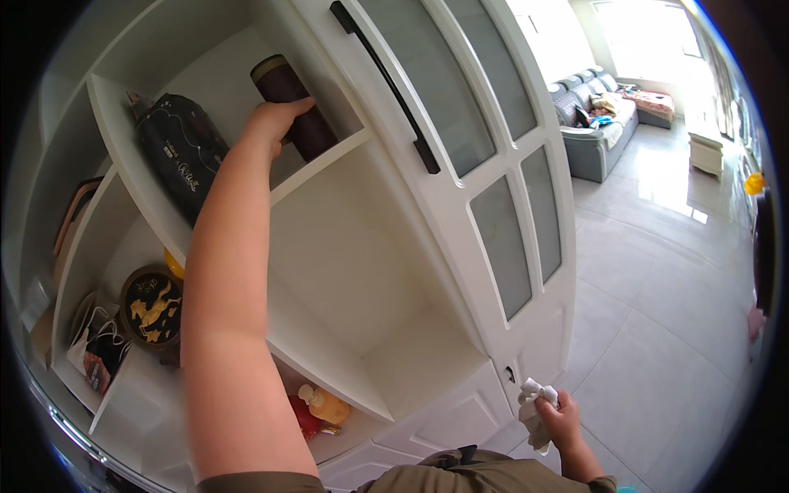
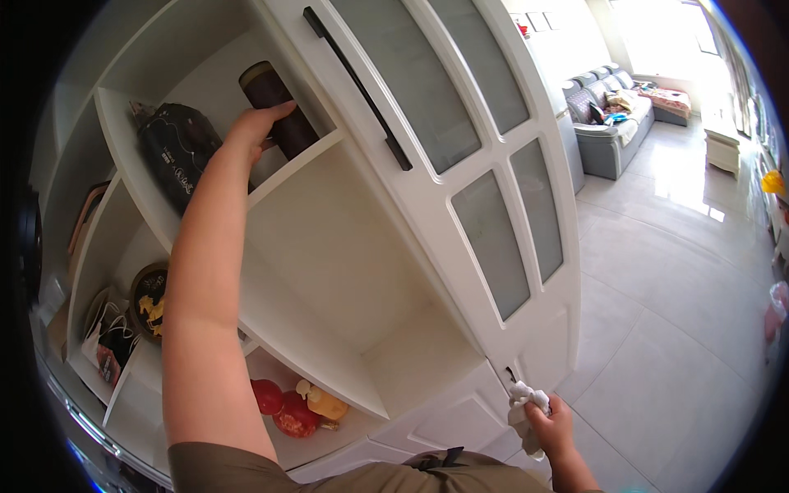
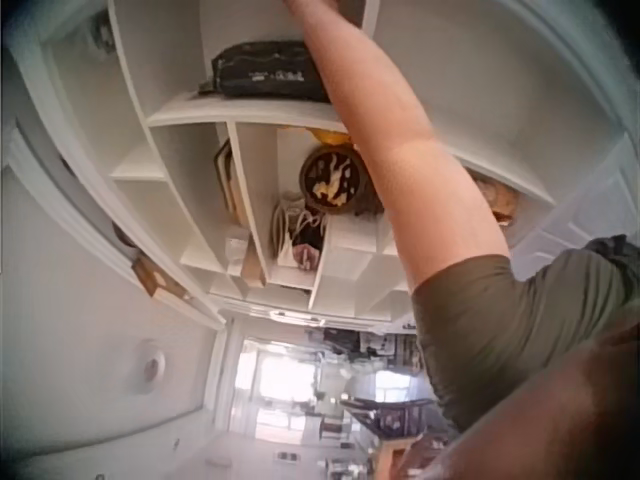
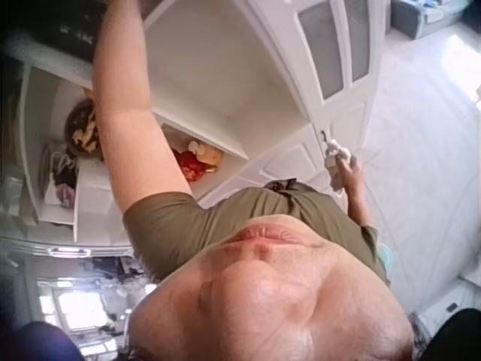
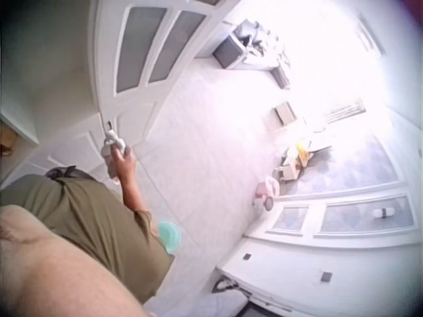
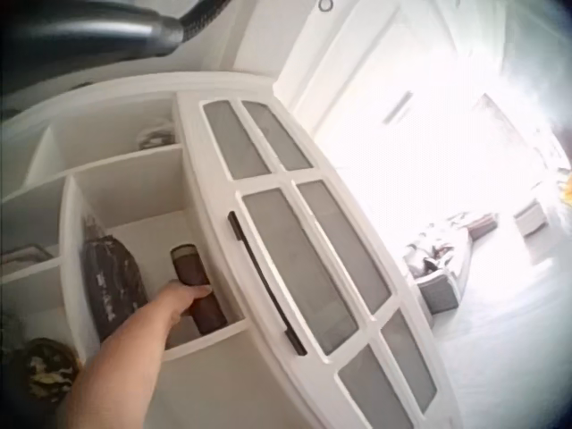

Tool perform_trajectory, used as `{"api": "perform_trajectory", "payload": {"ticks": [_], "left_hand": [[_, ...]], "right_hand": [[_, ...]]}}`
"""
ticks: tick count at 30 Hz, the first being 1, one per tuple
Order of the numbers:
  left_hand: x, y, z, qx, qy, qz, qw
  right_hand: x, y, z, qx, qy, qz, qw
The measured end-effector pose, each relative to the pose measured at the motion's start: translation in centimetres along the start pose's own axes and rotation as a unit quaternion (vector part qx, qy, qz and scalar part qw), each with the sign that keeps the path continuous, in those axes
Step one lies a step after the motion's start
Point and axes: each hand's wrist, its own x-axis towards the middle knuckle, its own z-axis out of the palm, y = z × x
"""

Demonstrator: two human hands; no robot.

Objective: The person cleans items from a cabinet by hand and with a cloth, including wiping a decorative plate and a stand.

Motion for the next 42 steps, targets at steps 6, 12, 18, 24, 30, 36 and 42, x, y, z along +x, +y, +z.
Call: {"api": "perform_trajectory", "payload": {"ticks": [6,12,18,24,30,36,42], "left_hand": [[1.2,-0.8,-0.3,0.234,-0.036,-0.045,0.971],[2.9,-1.1,1.5,0.456,-0.025,0.015,0.889],[0.9,-0.2,1.3,0.551,0.015,0.118,0.826],[-16.3,-1.5,-1.0,0.25,0.079,0.472,0.842],[-30.1,-12.1,-11.6,0.279,0.117,0.483,0.822],[-32.6,-25.8,-25.7,0.161,0.487,0.097,0.853],[-31.3,-28.5,-29.2,-0.132,0.481,-0.141,0.855]], "right_hand": [[2.5,2.5,1.4,-0.018,-0.027,0.018,0.999],[3.5,2.6,4.4,-0.043,-0.072,-0.005,0.996],[3.5,6.1,5.5,-0.062,-0.132,-0.012,0.989],[2.1,2.5,7.7,-0.092,-0.171,-0.016,0.981],[-0.1,1.9,13.5,-0.15,-0.226,-0.069,0.96],[-4.4,1.3,18.9,-0.095,-0.289,-0.098,0.948],[-8.2,-0.5,22.9,-0.137,-0.331,-0.156,0.92]]}}
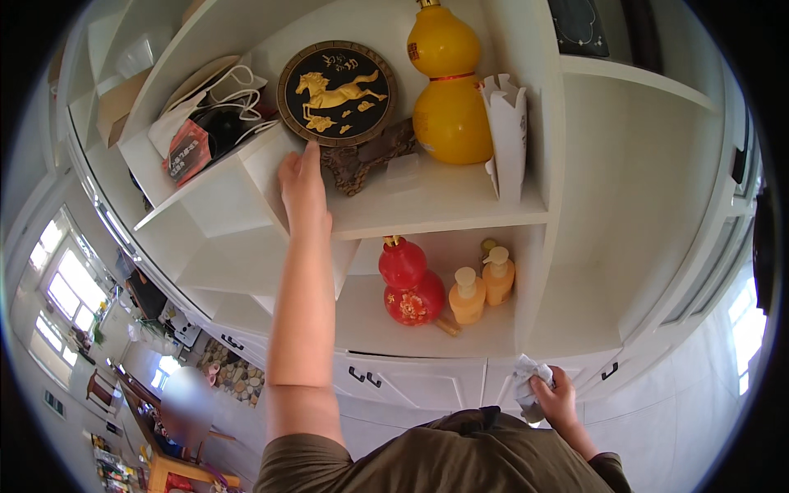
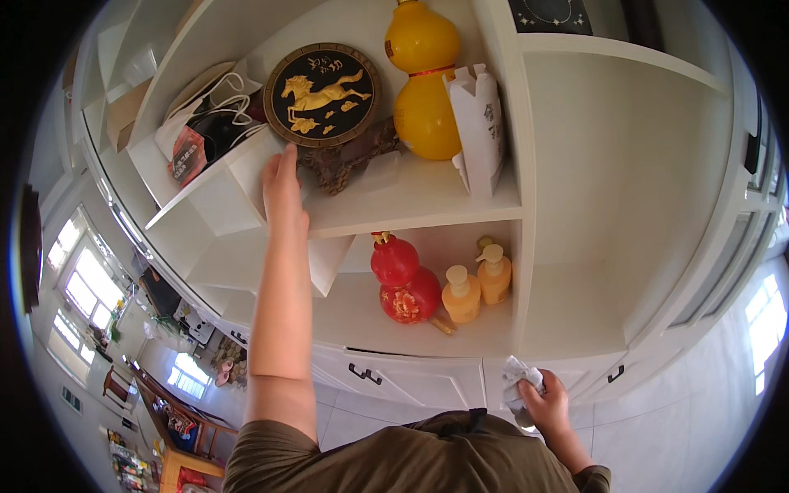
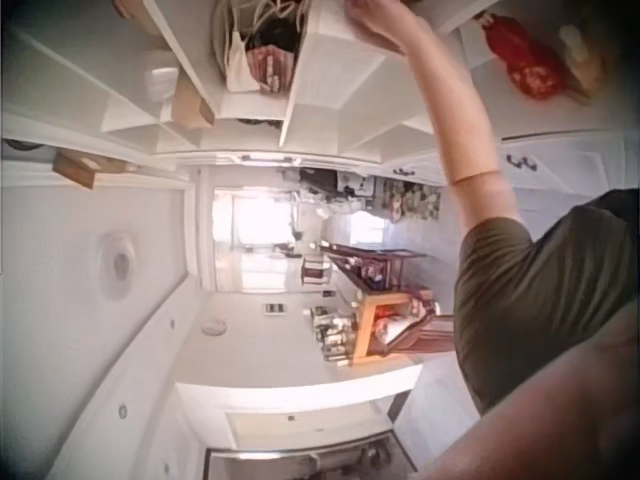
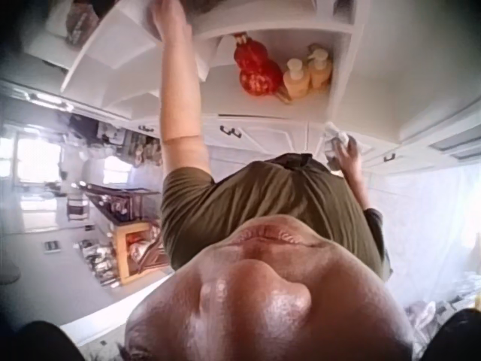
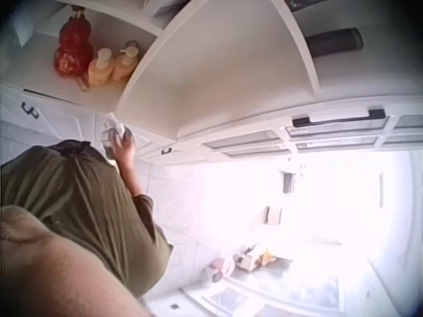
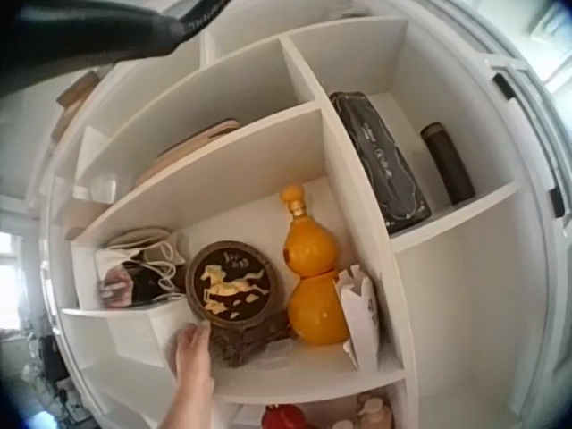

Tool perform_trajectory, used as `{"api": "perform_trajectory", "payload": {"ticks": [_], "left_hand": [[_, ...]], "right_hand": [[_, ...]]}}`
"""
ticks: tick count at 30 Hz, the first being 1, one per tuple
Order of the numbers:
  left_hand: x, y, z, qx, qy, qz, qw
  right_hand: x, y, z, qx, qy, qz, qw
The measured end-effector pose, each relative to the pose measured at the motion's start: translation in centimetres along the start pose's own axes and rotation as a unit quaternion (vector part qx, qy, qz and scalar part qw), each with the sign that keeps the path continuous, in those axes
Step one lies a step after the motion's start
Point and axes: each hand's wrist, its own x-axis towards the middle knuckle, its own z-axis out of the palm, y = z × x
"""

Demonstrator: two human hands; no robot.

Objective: The person cleans items from a cabinet by hand and with a cloth, including wiping a decorative plate and a stand.

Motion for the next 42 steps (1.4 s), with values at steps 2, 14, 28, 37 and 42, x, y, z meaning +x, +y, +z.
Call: {"api": "perform_trajectory", "payload": {"ticks": [2,14,28,37,42], "left_hand": [[1.0,1.5,1.6,-0.016,0.007,-0.064,0.998],[9.8,0.8,2.9,-0.133,-0.094,-0.097,0.982],[8.4,1.8,4.0,-0.19,-0.077,0.092,0.974],[5.3,5.7,3.7,-0.271,-0.044,0.183,0.944],[1.3,7.7,0.7,-0.336,-0.037,0.272,0.901]], "right_hand": [[-0.2,-1.0,0.9,0.001,-0.011,0.007,1.0],[-2.2,0.7,2.4,0.016,0.031,0.022,0.999],[-2.4,0.5,1.6,-0.009,0.013,0.046,0.999],[-2.2,-0.3,1.3,-0.012,0.017,0.042,0.999],[-1.3,-0.1,1.4,0.111,0.011,0.038,0.993]]}}
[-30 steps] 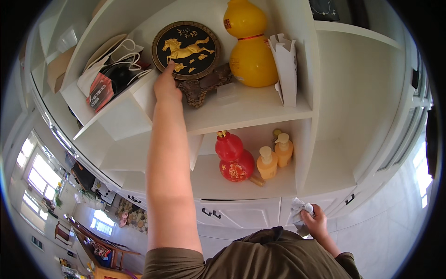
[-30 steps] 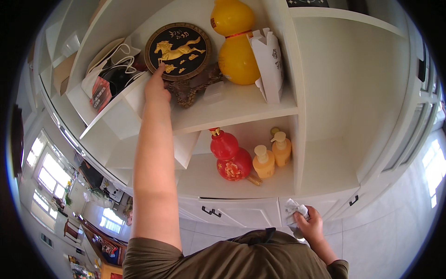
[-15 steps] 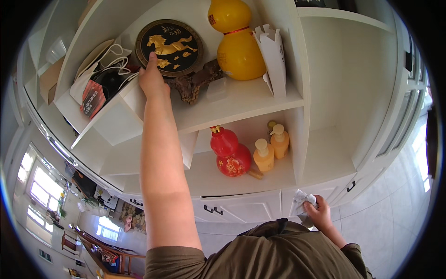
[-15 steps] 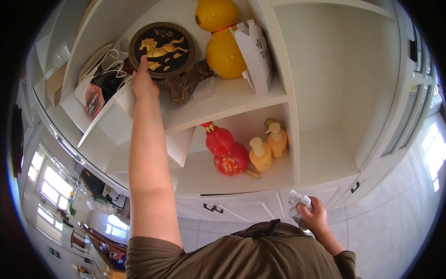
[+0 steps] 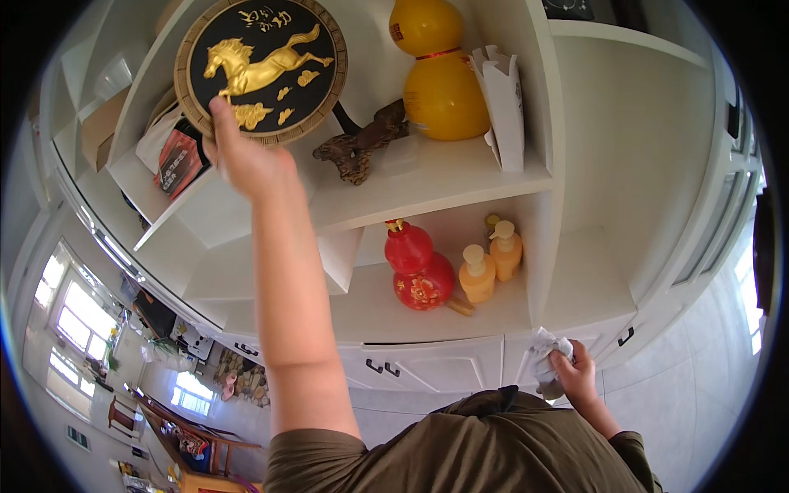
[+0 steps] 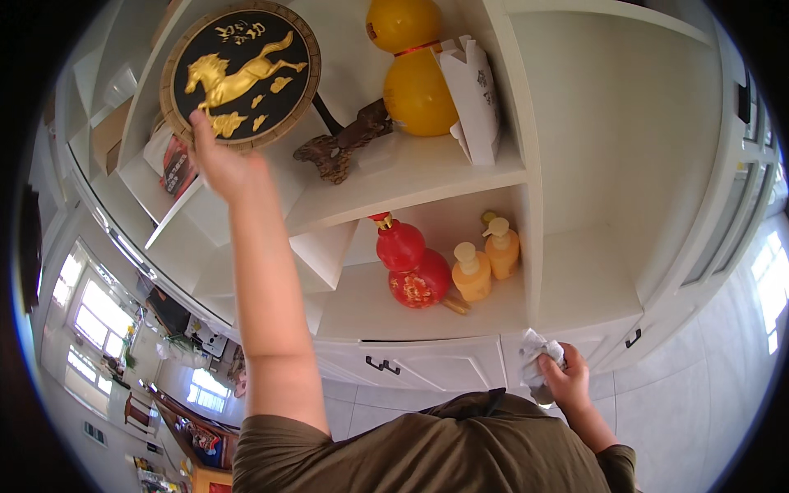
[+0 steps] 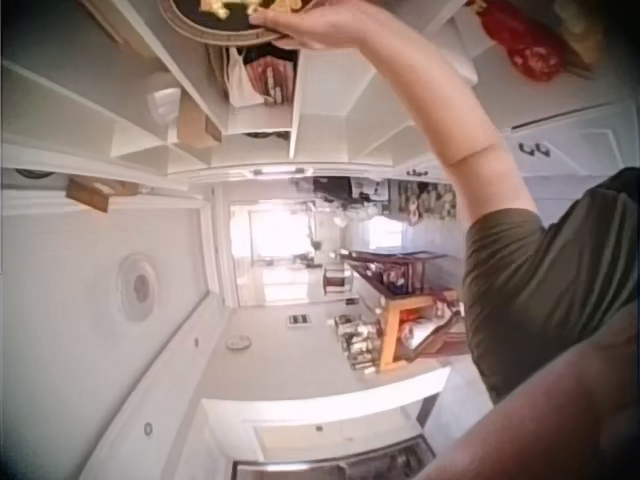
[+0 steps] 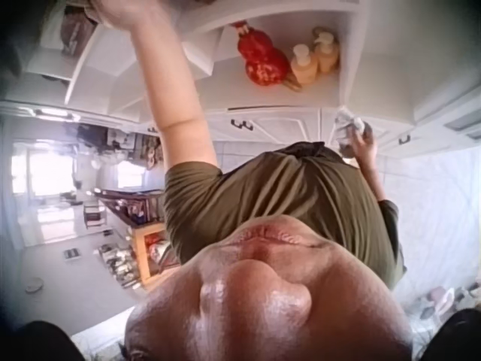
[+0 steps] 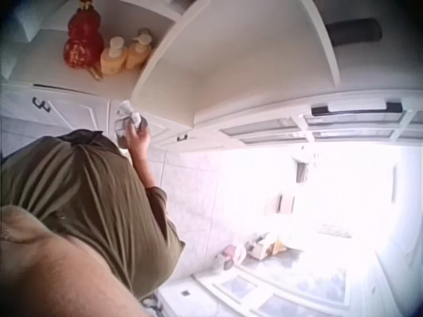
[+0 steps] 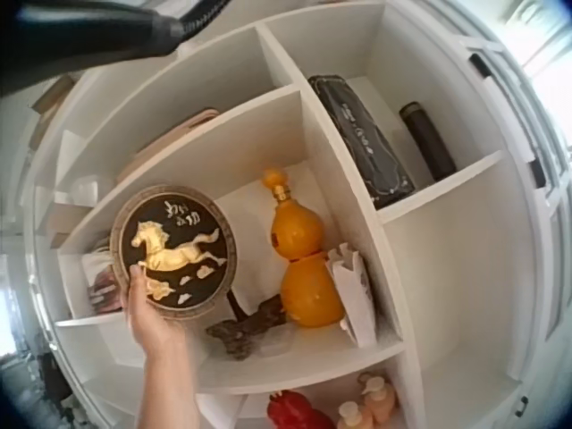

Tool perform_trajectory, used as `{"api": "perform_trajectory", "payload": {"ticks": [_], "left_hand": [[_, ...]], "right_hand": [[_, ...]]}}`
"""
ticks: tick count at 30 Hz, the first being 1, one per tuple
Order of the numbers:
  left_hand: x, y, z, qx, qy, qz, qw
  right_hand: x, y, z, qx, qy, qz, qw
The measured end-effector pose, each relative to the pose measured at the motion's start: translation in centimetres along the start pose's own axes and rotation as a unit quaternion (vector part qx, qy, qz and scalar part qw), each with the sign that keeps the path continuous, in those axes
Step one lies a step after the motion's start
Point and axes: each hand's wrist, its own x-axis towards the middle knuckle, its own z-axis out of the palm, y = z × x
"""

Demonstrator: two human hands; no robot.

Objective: The person cleans items from a cabinet by hand and with a cloth, including wiping a decorative plate and a stand.

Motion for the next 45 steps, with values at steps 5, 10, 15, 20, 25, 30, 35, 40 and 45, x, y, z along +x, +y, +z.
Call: {"api": "perform_trajectory", "payload": {"ticks": [5,10,15,20,25,30,35,40,45], "left_hand": [[-6.6,6.7,-2.6,0.028,0.025,0.047,0.998],[-15.4,12.1,-7.5,0.178,-0.105,0.129,0.97],[-18.5,16.6,-9.0,0.463,-0.305,0.12,0.824],[-20.5,17.2,-15.9,0.567,-0.383,0.007,0.729],[-20.0,17.8,-12.4,0.521,-0.389,0.073,0.756],[-20.5,18.6,-12.6,0.419,-0.337,0.037,0.843],[-20.6,17.2,-14.1,0.274,-0.276,-0.048,0.92],[-21.3,15.3,-14.4,0.147,-0.159,-0.123,0.968],[-21.5,11.9,-13.6,0.024,-0.054,-0.201,0.978]], "right_hand": [[1.5,-6.6,-0.3,0.186,-0.034,-0.02,0.982],[4.4,-17.6,2.4,0.276,-0.1,-0.231,0.928],[3.2,-26.6,6.1,0.203,-0.119,-0.484,0.843],[1.7,-29.3,12.5,0.012,-0.076,-0.775,0.628],[2.6,-27.1,14.8,0.028,-0.103,-0.741,0.663],[5.5,-24.5,14.4,0.268,-0.2,-0.332,0.882],[5.4,-23.1,14.9,0.474,-0.172,-0.128,0.854],[6.4,-18.4,16.2,0.444,-0.149,-0.127,0.874],[3.5,-16.0,19.0,0.612,-0.259,0.099,0.741]]}}
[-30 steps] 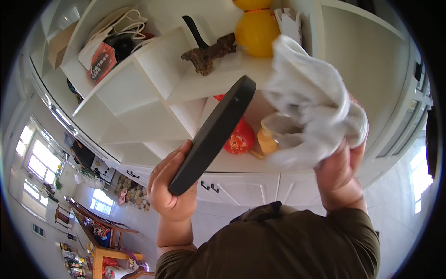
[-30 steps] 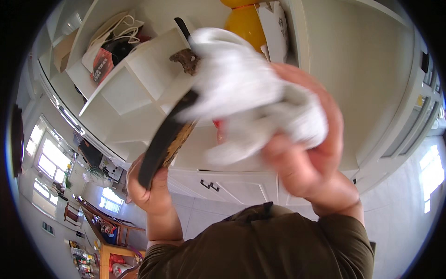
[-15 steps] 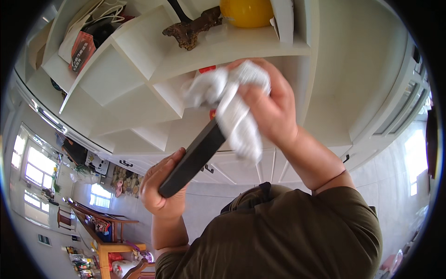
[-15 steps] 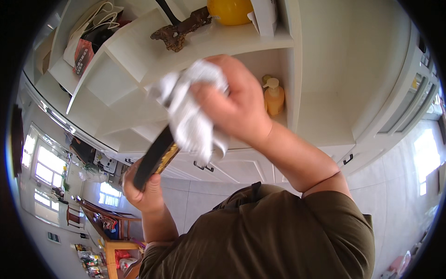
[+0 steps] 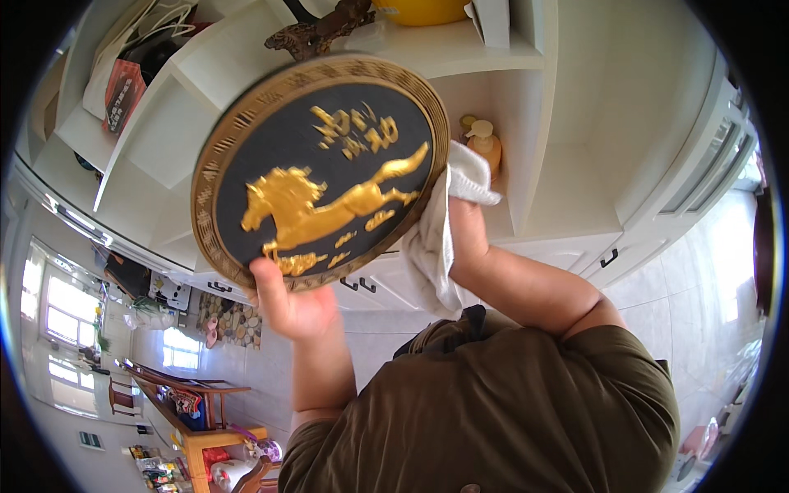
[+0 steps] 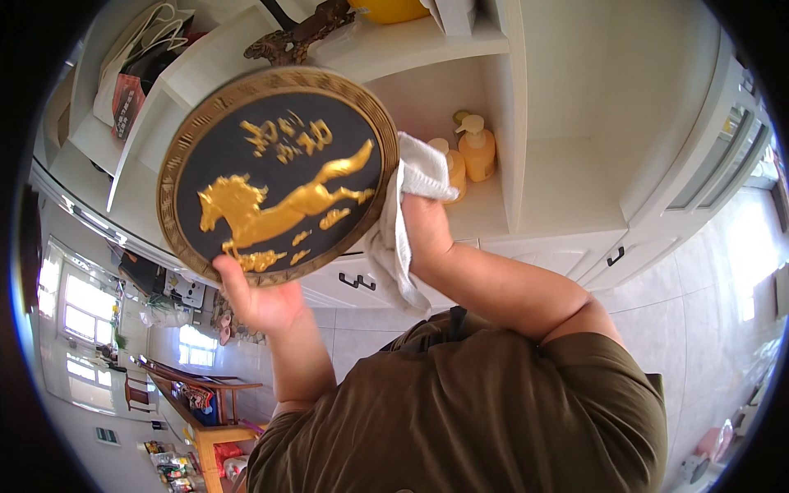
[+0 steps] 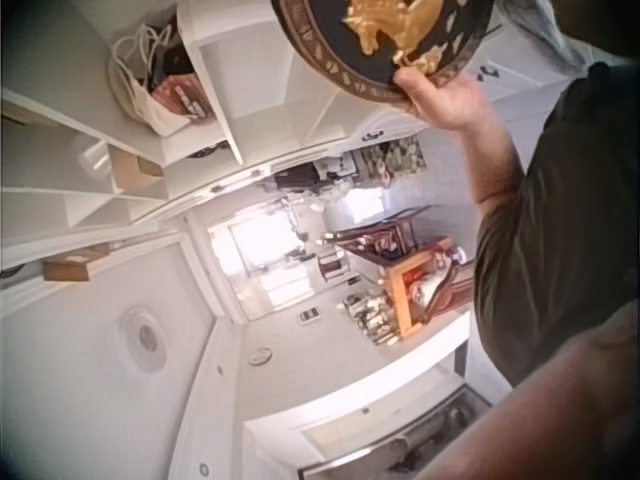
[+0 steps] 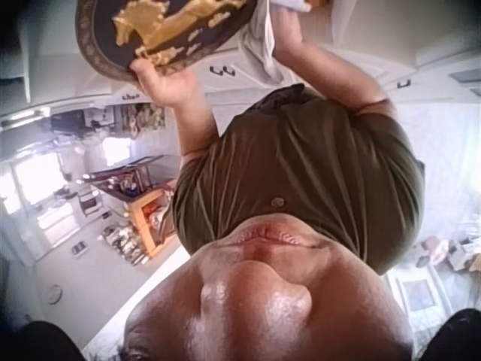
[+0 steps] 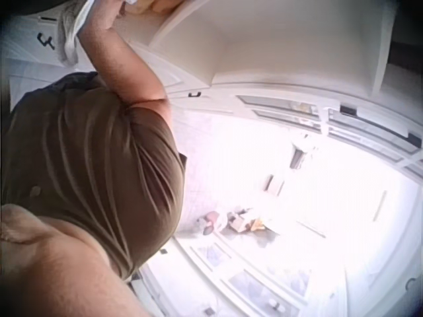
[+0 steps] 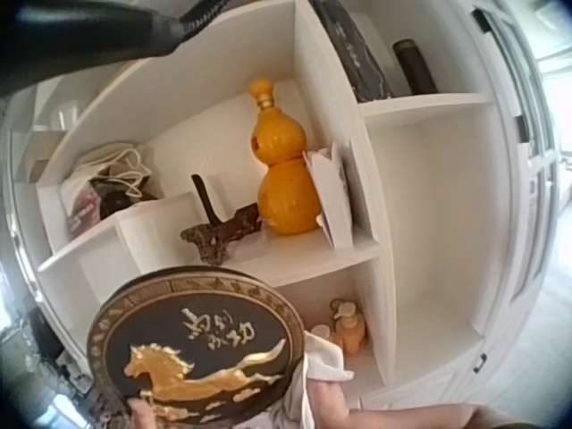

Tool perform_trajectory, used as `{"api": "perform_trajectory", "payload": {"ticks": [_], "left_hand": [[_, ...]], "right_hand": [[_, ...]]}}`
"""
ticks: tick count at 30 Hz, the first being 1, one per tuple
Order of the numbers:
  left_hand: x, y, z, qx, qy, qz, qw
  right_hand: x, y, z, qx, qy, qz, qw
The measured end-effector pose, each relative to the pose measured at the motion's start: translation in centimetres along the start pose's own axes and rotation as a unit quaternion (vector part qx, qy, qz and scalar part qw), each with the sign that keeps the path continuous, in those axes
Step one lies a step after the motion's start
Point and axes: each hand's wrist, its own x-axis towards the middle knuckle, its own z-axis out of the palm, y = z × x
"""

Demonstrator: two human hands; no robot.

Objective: The person cleans items from a cabinet by hand and with a cloth, including wiping a decorative plate and a stand.

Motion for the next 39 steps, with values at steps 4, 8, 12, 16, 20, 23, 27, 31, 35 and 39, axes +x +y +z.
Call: {"api": "perform_trajectory", "payload": {"ticks": [4,8,12,16,20,23,27,31,35,39], "left_hand": [[-0.1,-2.5,1.4,-0.031,0.085,-0.018,0.996],[-1.7,-3.7,2.0,-0.024,0.113,-0.057,0.992],[-3.1,-3.7,0.6,-0.036,0.058,-0.122,0.99],[-3.3,-1.7,-1.7,0.026,0.002,-0.184,0.982],[-0.1,1.6,-3.0,-0.077,-0.063,-0.294,0.951],[-0.1,1.8,-1.8,-0.017,0.014,-0.279,0.96],[-0.6,1.2,-1.7,-0.038,0.019,-0.226,0.973],[-0.7,0.4,-0.9,-0.035,0.058,-0.147,0.987],[-0.2,0.3,-0.5,0.005,0.065,-0.065,0.996],[-0.6,0.6,-0.7,0.042,0.1,-0.047,0.993]], "right_hand": [[-0.7,2.1,0.0,-0.029,0.061,0.038,0.997],[0.2,1.0,0.4,0.028,0.005,0.012,1.0],[1.0,-2.4,-0.4,-0.14,-0.024,-0.056,0.988],[1.0,-5.0,1.4,-0.21,0.012,-0.057,0.976],[0.9,-4.9,0.9,-0.204,0.027,-0.031,0.978],[1.7,-3.9,-0.1,-0.238,0.009,-0.06,0.969],[2.2,-1.5,-1.1,-0.267,0.044,-0.11,0.957],[0.0,2.4,-2.1,-0.286,0.047,-0.105,0.951],[-3.2,3.8,-2.7,-0.383,-0.075,0.062,0.918],[-4.9,1.0,-3.0,-0.463,-0.113,0.019,0.879]]}}
